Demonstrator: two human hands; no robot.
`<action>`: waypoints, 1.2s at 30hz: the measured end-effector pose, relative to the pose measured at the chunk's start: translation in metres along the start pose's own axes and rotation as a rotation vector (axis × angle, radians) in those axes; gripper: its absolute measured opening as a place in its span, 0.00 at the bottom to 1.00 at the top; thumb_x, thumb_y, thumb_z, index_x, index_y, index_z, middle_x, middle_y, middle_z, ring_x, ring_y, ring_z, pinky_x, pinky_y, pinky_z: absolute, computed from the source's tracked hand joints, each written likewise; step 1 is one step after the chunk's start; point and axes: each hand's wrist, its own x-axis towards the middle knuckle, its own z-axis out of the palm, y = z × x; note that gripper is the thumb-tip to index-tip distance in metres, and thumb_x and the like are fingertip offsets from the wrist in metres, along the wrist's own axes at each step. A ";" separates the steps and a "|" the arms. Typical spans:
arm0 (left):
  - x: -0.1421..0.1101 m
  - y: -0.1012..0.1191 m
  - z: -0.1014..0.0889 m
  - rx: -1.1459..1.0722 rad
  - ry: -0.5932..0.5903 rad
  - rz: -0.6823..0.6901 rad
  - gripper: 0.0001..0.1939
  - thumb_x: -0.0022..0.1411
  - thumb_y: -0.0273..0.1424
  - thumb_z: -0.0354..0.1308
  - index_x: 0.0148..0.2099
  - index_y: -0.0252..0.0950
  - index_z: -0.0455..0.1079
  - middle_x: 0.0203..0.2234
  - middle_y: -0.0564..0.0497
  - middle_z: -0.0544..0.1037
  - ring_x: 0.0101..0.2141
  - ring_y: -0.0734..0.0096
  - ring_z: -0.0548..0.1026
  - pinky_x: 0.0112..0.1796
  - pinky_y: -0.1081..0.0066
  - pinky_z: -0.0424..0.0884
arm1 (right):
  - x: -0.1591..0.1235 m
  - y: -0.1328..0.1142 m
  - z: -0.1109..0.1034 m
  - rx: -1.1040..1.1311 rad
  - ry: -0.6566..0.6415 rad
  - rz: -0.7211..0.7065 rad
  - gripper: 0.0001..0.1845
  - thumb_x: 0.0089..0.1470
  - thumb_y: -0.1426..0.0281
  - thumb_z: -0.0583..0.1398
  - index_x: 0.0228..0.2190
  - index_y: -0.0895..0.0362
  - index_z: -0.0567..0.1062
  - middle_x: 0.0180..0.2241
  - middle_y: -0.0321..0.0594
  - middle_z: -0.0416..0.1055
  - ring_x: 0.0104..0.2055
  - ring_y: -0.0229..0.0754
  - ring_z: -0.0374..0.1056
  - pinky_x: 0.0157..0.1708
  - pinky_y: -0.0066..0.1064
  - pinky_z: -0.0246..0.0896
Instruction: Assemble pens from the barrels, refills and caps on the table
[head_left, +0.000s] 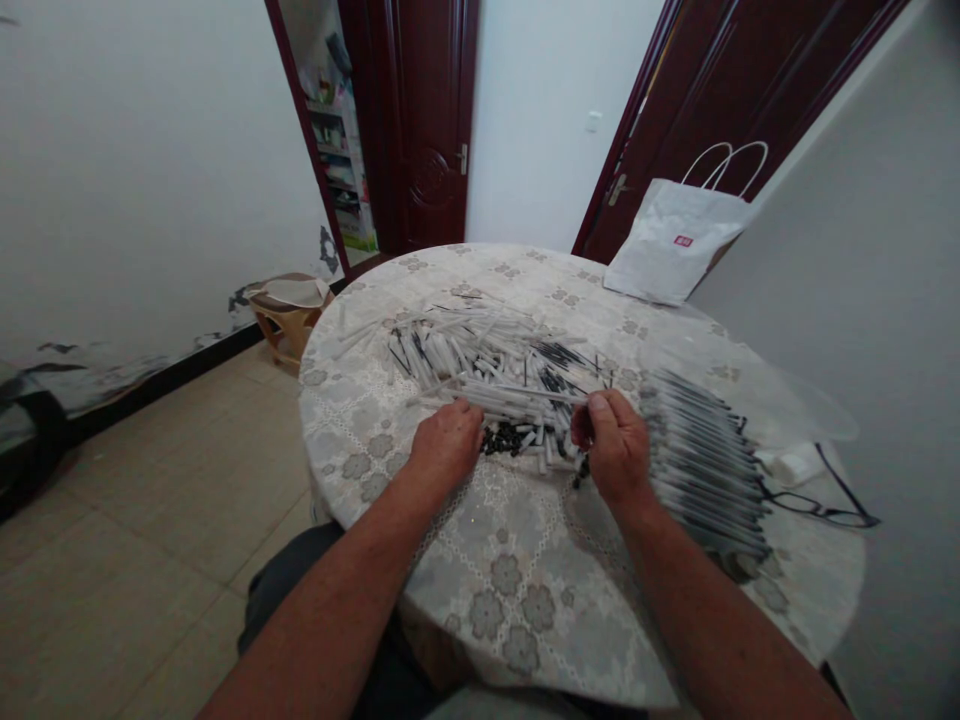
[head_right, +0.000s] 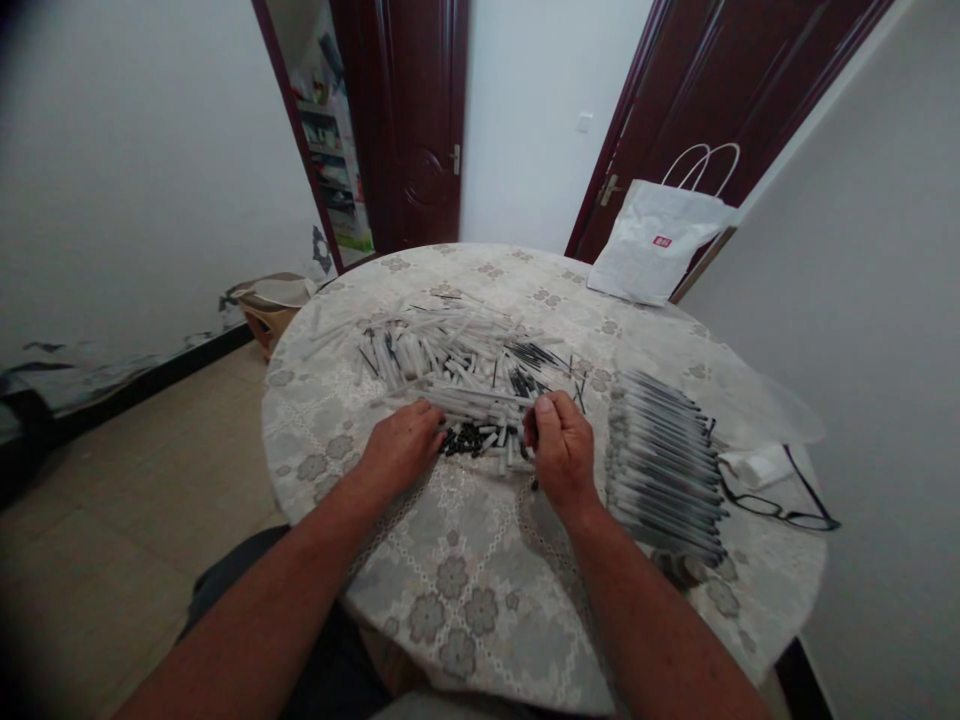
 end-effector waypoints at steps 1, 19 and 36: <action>0.000 0.001 0.000 0.003 -0.001 0.002 0.07 0.69 0.32 0.54 0.45 0.38 0.72 0.43 0.44 0.76 0.45 0.58 0.75 0.41 0.66 0.69 | 0.000 0.000 0.000 -0.003 -0.005 -0.005 0.19 0.67 0.55 0.54 0.28 0.53 0.71 0.21 0.32 0.66 0.22 0.36 0.61 0.21 0.28 0.55; -0.001 -0.005 -0.003 -0.012 -0.006 0.007 0.10 0.68 0.23 0.50 0.46 0.36 0.71 0.44 0.40 0.74 0.46 0.56 0.72 0.45 0.62 0.68 | -0.002 0.004 0.004 0.019 -0.020 0.000 0.10 0.63 0.61 0.58 0.38 0.54 0.73 0.24 0.32 0.71 0.22 0.36 0.63 0.21 0.28 0.56; 0.003 -0.021 -0.015 -0.483 0.152 0.093 0.11 0.66 0.28 0.53 0.46 0.35 0.75 0.41 0.43 0.78 0.44 0.60 0.75 0.49 0.62 0.69 | -0.003 0.001 0.002 0.027 -0.023 -0.008 0.09 0.63 0.63 0.58 0.40 0.54 0.74 0.21 0.30 0.67 0.21 0.36 0.61 0.22 0.27 0.57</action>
